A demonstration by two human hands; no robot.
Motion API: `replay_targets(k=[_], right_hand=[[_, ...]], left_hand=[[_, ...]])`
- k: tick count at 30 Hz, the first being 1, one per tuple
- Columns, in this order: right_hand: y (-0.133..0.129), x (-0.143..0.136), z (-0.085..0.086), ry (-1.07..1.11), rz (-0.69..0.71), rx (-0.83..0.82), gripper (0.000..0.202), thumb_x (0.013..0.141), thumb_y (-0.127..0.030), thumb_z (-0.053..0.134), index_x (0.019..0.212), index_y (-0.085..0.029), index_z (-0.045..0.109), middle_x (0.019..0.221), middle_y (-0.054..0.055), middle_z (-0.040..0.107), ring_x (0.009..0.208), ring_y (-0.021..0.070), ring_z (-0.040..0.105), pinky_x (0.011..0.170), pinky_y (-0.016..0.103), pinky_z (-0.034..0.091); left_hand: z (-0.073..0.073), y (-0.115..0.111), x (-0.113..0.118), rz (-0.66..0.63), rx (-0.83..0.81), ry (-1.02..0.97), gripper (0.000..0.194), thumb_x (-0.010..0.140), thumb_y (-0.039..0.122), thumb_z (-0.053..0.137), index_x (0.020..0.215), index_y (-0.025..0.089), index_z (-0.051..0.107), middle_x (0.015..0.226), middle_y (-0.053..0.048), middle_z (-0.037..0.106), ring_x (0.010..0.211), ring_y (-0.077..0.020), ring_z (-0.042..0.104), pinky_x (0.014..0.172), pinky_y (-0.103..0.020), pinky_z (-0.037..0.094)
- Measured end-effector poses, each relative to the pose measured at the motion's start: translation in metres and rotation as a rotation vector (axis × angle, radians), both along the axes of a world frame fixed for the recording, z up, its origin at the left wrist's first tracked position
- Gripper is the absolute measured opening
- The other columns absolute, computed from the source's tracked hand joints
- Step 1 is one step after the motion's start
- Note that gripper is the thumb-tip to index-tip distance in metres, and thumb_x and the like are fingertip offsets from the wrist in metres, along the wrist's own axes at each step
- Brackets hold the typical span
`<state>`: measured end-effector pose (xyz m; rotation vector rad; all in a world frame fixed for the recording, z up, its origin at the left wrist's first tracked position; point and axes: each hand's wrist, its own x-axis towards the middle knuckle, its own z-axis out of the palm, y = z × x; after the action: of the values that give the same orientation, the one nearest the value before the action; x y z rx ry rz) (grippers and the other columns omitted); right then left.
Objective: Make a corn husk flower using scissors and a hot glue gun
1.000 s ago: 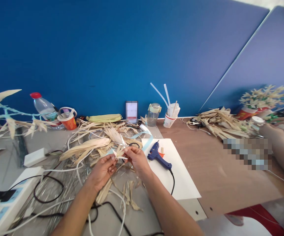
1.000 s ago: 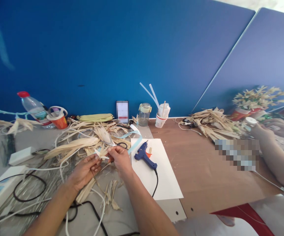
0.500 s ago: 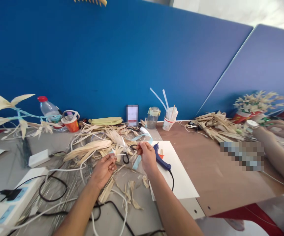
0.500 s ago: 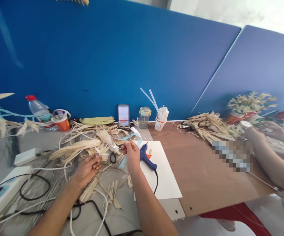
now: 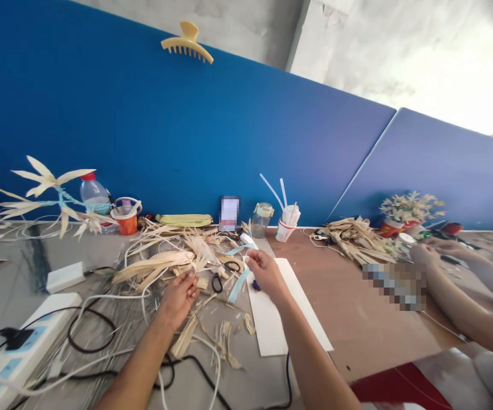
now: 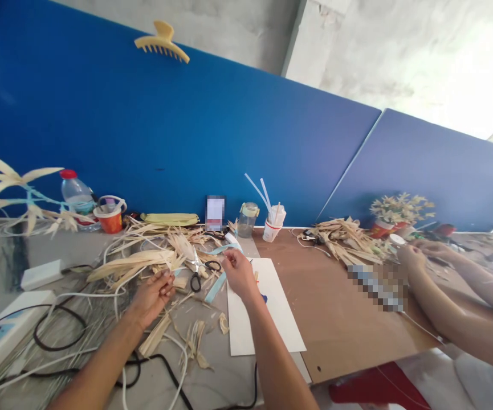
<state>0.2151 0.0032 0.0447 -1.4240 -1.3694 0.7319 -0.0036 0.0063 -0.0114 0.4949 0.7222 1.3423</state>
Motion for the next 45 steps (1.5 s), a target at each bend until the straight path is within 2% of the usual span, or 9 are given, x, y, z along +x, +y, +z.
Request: replay_targets(k=[5,9,15,21,25,31,37,41,45], right_hand=[[-0.018,0.04,-0.007,-0.76,-0.113,-0.28,0.027,0.081,-0.031,0.055,0.098,-0.015,0.066,0.105,0.014,0.061,0.093,0.0245,0.059,0.081,0.033,0.043],[-0.03,0.047,-0.021,-0.945,-0.127,-0.432,0.038,0.079,-0.033,0.058,0.11,-0.011,0.063,0.115,0.02,0.055,0.103,0.0316,0.058,0.082,0.037,0.043],[-0.034,0.046,-0.028,-0.996,-0.103,-0.552,0.042,0.079,-0.028,0.058,0.118,-0.012,0.058,0.117,0.018,0.054,0.099,0.0284,0.062,0.082,0.035,0.044],[-0.028,0.053,-0.04,-0.924,-0.113,-0.488,0.033,0.079,-0.022,0.054,0.11,-0.011,0.061,0.112,0.018,0.056,0.092,0.0248,0.063,0.079,0.031,0.044],[-0.029,0.059,-0.042,-0.707,-0.21,-0.277,0.032,0.075,-0.018,0.055,0.105,-0.009,0.062,0.114,0.02,0.054,0.092,0.025,0.061,0.083,0.033,0.045],[-0.031,0.071,-0.02,0.065,-0.147,-0.072,0.032,0.074,-0.036,0.058,0.099,-0.016,0.058,0.071,0.002,0.056,0.06,0.0162,0.052,0.059,0.029,0.041],[-0.03,0.076,-0.003,0.28,-0.167,0.004,0.031,0.065,-0.036,0.073,0.086,-0.019,0.058,0.058,-0.004,0.05,0.053,0.0114,0.043,0.053,0.025,0.032],[-0.038,0.058,0.002,0.526,0.061,0.063,0.036,0.074,-0.05,0.061,0.09,-0.019,0.059,0.053,-0.002,0.05,0.051,0.0132,0.044,0.052,0.026,0.032],[-0.045,0.022,-0.001,0.466,0.257,-0.096,0.04,0.071,-0.048,0.067,0.095,-0.016,0.06,0.049,-0.004,0.048,0.047,0.0116,0.039,0.05,0.025,0.029]], left_hand=[[-0.004,0.002,0.0,0.0,0.0,-0.057,0.02,0.059,0.008,0.077,0.067,0.012,0.059,0.058,0.002,0.053,0.042,-0.0013,0.033,0.043,-0.014,0.03],[-0.005,0.003,-0.001,0.005,0.004,-0.088,0.019,0.059,0.007,0.076,0.065,0.012,0.058,0.057,0.002,0.053,0.042,-0.0014,0.034,0.043,-0.014,0.03],[-0.001,0.002,-0.002,0.016,-0.008,-0.125,0.017,0.061,0.004,0.074,0.066,0.011,0.06,0.058,0.001,0.054,0.042,-0.0016,0.035,0.044,-0.015,0.032],[0.0,0.001,-0.002,0.005,0.0,-0.147,0.016,0.063,0.004,0.073,0.068,0.012,0.06,0.06,0.001,0.053,0.043,-0.0019,0.035,0.044,-0.015,0.032],[-0.001,0.002,-0.003,-0.007,-0.026,-0.163,0.016,0.066,0.005,0.071,0.067,0.013,0.058,0.06,0.002,0.052,0.043,-0.0021,0.034,0.044,-0.015,0.032],[-0.004,0.004,-0.005,0.015,-0.041,-0.185,0.013,0.066,0.003,0.069,0.068,0.012,0.059,0.059,0.001,0.053,0.042,-0.0025,0.035,0.042,-0.015,0.033],[-0.005,0.004,-0.005,0.013,-0.033,-0.203,0.012,0.067,0.004,0.069,0.067,0.012,0.059,0.058,0.001,0.053,0.042,-0.0025,0.035,0.043,-0.015,0.034],[-0.005,0.003,-0.003,0.004,-0.044,-0.205,0.013,0.067,0.003,0.068,0.068,0.012,0.059,0.059,0.001,0.053,0.043,-0.0026,0.035,0.043,-0.015,0.033],[-0.005,0.002,-0.002,0.004,-0.034,-0.2,0.014,0.067,0.003,0.068,0.068,0.012,0.057,0.06,0.001,0.052,0.043,-0.0023,0.036,0.044,-0.014,0.033]])
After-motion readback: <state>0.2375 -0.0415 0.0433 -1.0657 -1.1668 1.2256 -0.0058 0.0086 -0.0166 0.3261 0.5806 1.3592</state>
